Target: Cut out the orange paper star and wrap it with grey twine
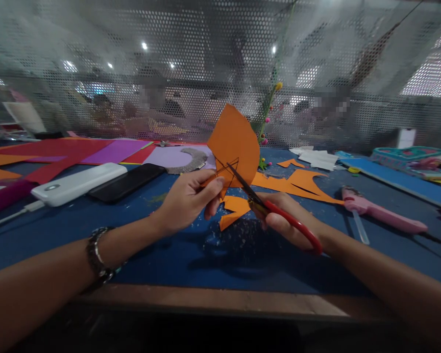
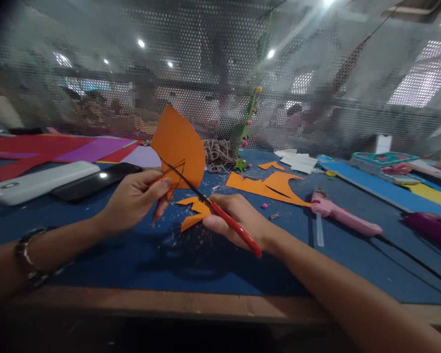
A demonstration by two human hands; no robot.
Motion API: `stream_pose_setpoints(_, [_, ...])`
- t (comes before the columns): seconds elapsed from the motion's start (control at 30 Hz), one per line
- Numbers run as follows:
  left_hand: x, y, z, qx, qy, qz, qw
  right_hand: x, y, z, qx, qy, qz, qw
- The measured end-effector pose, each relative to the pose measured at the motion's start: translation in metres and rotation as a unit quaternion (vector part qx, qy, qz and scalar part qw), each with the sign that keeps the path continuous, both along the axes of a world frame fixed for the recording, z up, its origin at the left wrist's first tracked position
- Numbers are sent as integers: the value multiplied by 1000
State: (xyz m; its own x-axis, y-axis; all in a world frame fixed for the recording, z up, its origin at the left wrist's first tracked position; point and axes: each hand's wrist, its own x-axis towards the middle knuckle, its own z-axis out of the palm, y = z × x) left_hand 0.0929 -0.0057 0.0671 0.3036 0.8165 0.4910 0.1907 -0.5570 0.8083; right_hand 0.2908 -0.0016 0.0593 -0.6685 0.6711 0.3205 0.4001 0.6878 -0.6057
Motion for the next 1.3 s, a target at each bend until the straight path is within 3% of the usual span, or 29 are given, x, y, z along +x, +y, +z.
stream_pose_setpoints(0.23, [0,0,0,-23,-14,-20,999,1,0,1,2,-3,-11,1000])
stream_pose_setpoints(0.63, [1,1,-1,-53,-1,-46,998,1,0,5,22,-23,45,998])
stream_pose_setpoints(1.3, [0,1,-2,-59,0,-71,996,3,0,3,10,11,39,999])
